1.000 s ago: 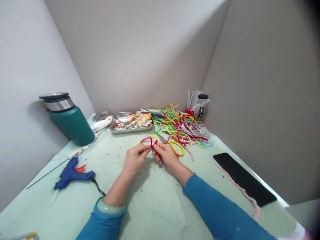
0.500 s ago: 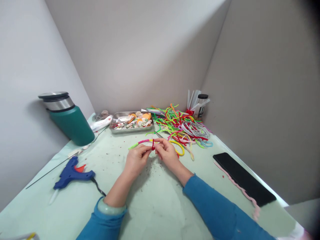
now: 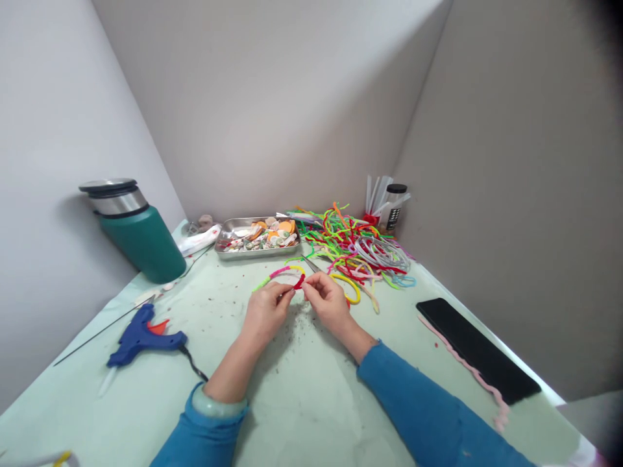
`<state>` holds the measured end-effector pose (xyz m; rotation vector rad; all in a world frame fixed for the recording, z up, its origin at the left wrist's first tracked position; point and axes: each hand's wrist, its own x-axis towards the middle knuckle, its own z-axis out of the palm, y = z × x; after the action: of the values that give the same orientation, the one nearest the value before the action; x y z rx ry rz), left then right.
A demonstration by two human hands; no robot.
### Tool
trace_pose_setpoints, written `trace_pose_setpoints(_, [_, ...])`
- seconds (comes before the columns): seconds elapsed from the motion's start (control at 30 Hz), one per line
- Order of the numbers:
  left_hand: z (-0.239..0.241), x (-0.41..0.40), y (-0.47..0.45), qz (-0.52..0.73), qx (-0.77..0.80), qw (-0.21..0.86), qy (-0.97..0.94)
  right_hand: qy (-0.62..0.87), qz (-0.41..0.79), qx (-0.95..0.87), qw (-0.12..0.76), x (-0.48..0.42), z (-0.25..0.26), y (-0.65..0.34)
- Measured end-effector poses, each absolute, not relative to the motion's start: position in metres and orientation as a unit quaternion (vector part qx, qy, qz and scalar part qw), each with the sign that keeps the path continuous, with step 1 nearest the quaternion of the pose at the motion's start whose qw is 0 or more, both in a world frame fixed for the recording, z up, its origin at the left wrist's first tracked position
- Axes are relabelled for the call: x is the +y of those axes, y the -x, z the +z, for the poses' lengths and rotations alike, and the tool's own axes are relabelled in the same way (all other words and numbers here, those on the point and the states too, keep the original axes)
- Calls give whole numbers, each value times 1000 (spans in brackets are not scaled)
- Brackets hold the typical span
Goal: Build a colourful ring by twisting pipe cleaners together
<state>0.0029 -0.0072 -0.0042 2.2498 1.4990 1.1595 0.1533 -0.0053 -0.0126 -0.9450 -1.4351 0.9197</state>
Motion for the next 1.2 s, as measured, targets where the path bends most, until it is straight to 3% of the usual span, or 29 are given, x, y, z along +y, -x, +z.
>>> trace_pose_setpoints(0.47, [-3,-6,1,437,530,165,-707,459,178,-721,487,-7,-18,-153])
trace_pose_setpoints(0.83, [0,-6,-1,474,520,234,-671,455,209,-726,471,-8,-19,-151])
trace_pose_setpoints(1.2, [2,-9,-3,454,504,197,-708,442,220,-739,459,-7,-18,-152])
